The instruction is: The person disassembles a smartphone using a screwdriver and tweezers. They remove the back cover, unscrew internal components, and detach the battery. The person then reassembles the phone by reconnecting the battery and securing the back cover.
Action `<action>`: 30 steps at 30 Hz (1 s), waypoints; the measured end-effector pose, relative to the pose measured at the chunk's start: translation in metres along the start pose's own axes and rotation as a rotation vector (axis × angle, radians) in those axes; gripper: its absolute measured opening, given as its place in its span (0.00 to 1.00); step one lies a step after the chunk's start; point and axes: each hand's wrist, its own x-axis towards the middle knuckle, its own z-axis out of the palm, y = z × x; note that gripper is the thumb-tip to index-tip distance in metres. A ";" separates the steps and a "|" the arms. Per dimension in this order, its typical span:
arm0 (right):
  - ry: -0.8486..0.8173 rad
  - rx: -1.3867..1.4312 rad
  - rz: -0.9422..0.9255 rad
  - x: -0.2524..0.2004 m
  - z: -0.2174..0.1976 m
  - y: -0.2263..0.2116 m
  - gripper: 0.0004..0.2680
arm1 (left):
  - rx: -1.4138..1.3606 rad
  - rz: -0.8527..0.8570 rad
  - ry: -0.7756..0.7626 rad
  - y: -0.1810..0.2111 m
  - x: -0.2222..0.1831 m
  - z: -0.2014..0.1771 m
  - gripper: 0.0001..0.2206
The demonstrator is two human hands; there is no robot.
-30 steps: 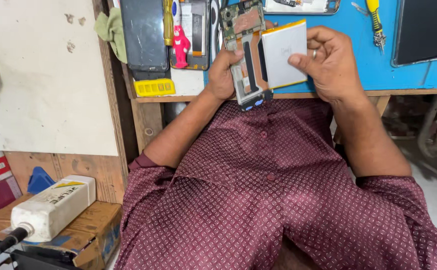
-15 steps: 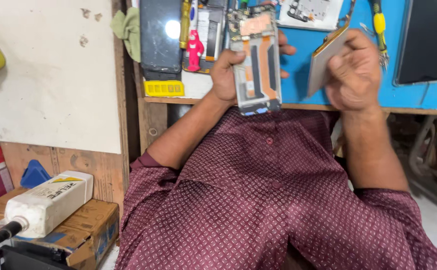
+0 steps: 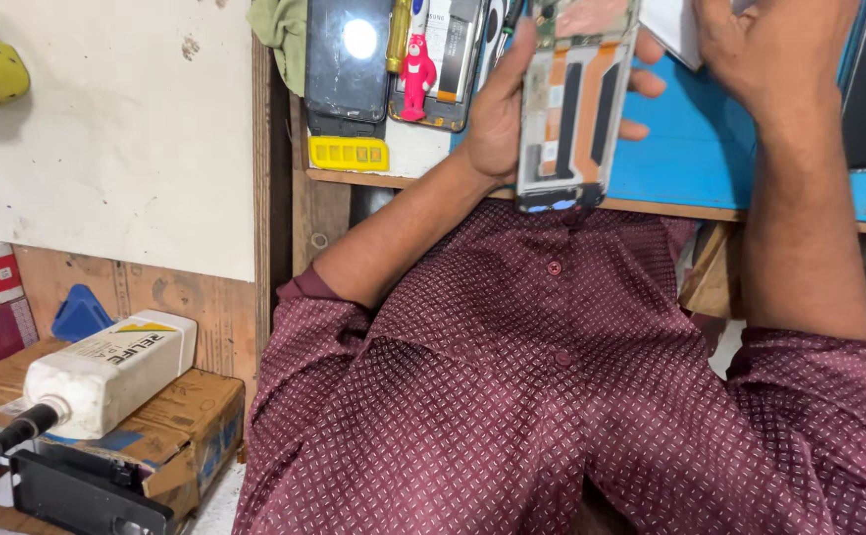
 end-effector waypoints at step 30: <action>0.167 0.625 0.203 0.000 0.001 -0.134 0.10 | 0.916 -0.041 0.378 -0.024 0.018 -0.023 0.33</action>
